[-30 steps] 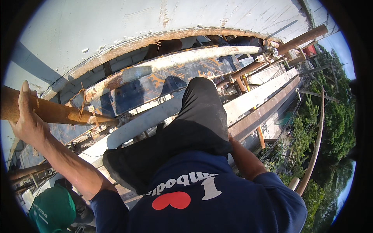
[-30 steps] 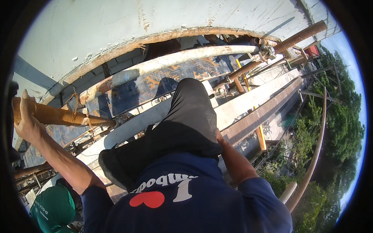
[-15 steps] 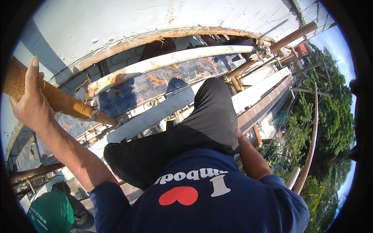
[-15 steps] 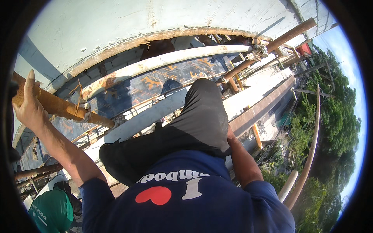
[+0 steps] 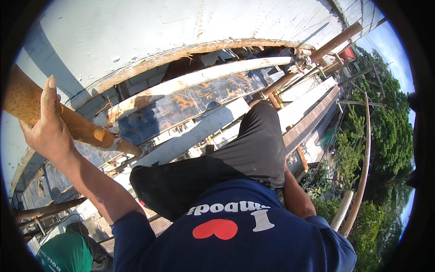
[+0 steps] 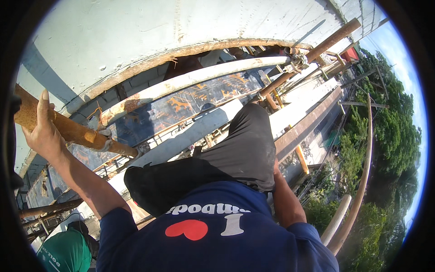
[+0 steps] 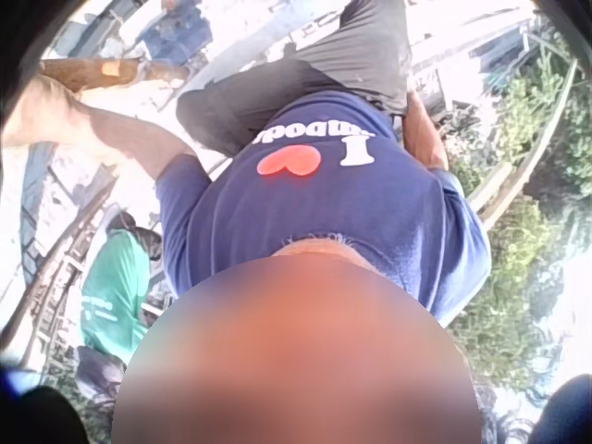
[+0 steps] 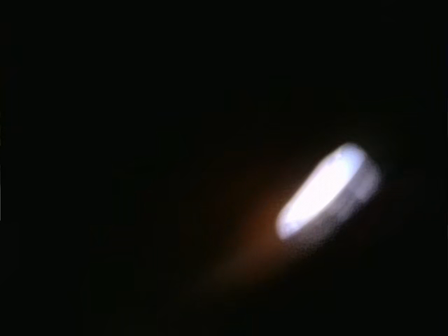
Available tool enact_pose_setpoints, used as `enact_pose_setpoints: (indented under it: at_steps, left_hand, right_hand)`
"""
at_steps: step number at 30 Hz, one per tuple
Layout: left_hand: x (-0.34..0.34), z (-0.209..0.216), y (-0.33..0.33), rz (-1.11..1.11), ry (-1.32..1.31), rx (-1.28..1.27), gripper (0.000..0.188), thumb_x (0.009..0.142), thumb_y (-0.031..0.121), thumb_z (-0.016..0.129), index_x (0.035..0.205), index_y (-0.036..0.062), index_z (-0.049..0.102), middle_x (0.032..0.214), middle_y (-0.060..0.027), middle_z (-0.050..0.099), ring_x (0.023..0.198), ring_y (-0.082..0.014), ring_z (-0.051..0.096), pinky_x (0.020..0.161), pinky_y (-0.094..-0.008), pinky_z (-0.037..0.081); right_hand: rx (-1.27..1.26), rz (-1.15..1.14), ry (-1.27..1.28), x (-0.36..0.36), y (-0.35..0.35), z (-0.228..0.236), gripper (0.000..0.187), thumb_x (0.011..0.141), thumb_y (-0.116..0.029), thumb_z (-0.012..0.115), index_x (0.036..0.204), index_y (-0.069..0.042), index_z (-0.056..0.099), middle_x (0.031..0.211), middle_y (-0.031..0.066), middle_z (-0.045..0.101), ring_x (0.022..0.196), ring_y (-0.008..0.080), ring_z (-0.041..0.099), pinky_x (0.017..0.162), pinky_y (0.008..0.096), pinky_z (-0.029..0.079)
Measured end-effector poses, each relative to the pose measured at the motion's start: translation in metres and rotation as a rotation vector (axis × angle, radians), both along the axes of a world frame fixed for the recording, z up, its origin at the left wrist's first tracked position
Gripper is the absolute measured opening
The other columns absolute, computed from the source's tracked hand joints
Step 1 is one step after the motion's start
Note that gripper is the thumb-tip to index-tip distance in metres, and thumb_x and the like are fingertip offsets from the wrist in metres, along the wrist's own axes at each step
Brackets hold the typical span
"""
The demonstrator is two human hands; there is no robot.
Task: The person uses a wrench to tighten bolts on metal scaffolding poles while standing on a rooftop. They adjust and secure multiple joints, then move along the scaffolding to continue tightening connections.
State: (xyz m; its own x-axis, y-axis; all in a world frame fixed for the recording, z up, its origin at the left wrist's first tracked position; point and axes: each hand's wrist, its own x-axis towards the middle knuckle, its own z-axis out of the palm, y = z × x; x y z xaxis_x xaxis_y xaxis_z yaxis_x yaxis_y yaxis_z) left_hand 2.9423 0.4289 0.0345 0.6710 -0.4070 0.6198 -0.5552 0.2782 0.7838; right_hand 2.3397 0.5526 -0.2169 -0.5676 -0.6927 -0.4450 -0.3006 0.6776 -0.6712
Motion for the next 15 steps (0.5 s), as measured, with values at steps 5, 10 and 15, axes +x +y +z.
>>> enact_pose_setpoints:
  at_steps: [5, 10, 15]
  left_hand:
    - [-0.005, 0.001, 0.001, -0.036, 0.040, -0.096, 0.042, 0.079, 0.026, 0.088, 0.104, 0.0008, 0.065, 0.086, -0.0073, 0.069, 0.077, -0.0149, 0.068, 0.075, -0.0273, 0.056]
    - [0.000, 0.001, 0.002, 0.028, 0.011, 0.057, 0.060, 0.078, 0.044, 0.085, 0.117, 0.0048, 0.063, 0.097, -0.0116, 0.071, 0.089, -0.0220, 0.073, 0.087, -0.0397, 0.060]
    - [0.003, -0.001, 0.002, 0.063, -0.027, 0.091, 0.062, 0.079, 0.049, 0.083, 0.119, 0.0048, 0.063, 0.098, -0.0112, 0.071, 0.090, -0.0218, 0.072, 0.087, -0.0401, 0.059]
  right_hand:
    - [-0.088, 0.028, 0.090, -0.001, 0.014, 0.018, 0.023, 0.091, -0.014, 0.061, 0.100, 0.006, 0.069, 0.084, 0.0137, 0.069, 0.068, 0.0240, 0.067, 0.063, 0.0401, 0.057]
    - [-0.255, -0.171, -0.215, -0.024, 0.001, 0.031, 0.025, 0.091, -0.013, 0.060, 0.101, 0.008, 0.068, 0.085, 0.0146, 0.069, 0.068, 0.0248, 0.068, 0.064, 0.0399, 0.058]
    - [-0.416, -0.392, -0.705, -0.039, -0.034, 0.052, 0.015, 0.096, -0.012, 0.053, 0.096, 0.003, 0.058, 0.070, 0.0066, 0.058, 0.051, 0.0143, 0.052, 0.046, 0.0275, 0.046]
